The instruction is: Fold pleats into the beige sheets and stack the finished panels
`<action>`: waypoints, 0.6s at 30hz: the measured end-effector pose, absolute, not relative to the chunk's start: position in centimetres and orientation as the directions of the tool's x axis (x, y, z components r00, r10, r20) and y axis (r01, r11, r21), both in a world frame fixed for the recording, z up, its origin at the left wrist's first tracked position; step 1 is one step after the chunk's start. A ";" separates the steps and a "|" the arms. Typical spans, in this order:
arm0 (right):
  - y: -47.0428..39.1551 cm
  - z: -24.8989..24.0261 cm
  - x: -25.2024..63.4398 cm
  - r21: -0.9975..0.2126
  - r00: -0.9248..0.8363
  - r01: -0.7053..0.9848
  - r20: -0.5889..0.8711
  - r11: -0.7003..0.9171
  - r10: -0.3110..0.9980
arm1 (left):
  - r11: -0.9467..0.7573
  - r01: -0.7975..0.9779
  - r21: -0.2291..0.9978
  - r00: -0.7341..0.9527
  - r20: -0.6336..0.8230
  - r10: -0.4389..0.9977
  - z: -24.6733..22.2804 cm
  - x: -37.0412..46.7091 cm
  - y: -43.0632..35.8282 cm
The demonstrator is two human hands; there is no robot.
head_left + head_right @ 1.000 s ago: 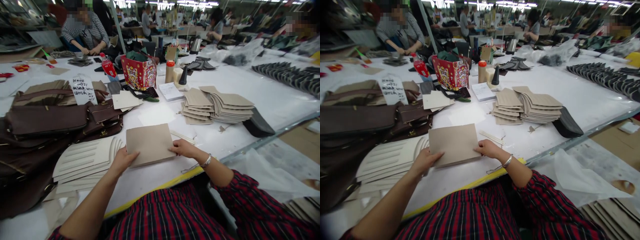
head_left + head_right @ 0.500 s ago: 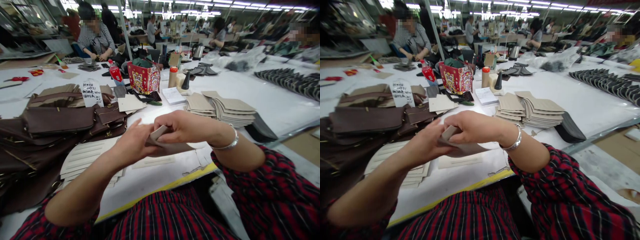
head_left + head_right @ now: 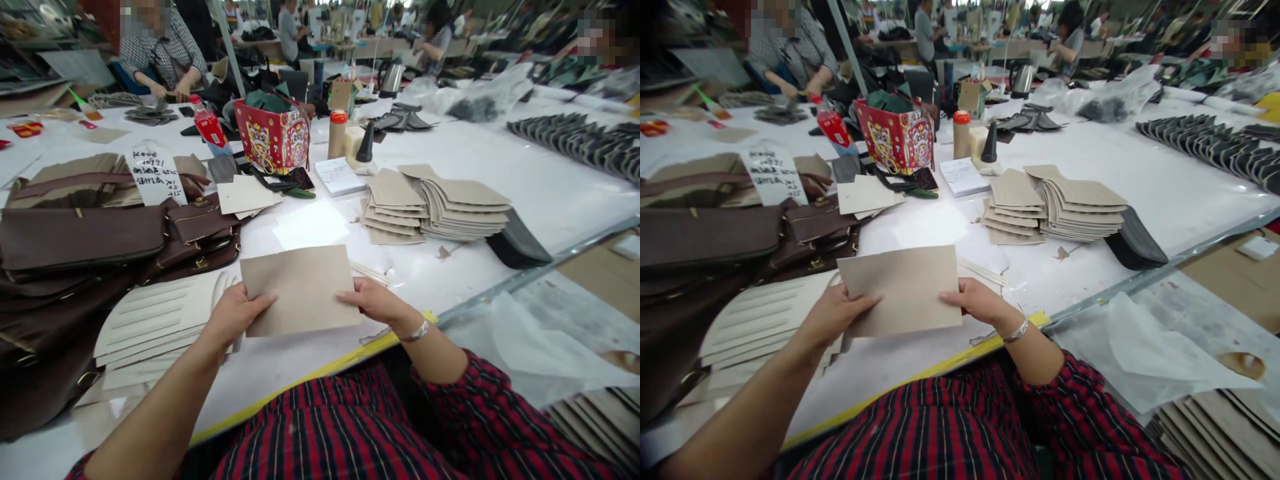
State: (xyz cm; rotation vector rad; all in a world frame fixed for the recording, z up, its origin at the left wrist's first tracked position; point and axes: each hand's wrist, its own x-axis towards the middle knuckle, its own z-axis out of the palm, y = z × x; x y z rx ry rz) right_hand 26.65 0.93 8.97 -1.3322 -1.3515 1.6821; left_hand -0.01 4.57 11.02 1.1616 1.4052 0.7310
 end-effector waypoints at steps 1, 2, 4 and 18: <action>1.3 8.5 26.7 -0.941 -0.300 0.218 -0.319 -0.261 0.899 | 0.313 0.298 0.902 0.093 -0.354 0.931 10.2 -0.2 4.4; 1.8 8.1 26.9 -0.924 -0.290 0.305 -0.320 -0.230 0.902 | 0.288 0.355 0.889 0.069 -0.333 0.941 9.4 -0.3 4.3; 2.7 7.1 27.2 -0.867 -0.251 0.450 -0.354 -0.215 0.901 | 0.220 0.465 0.857 0.003 -0.250 0.968 8.3 -0.6 4.3; 5.3 6.2 28.1 -0.645 -0.347 0.756 -0.541 -0.113 0.766 | 0.043 0.839 0.542 0.108 -0.243 0.964 6.0 -0.2 6.4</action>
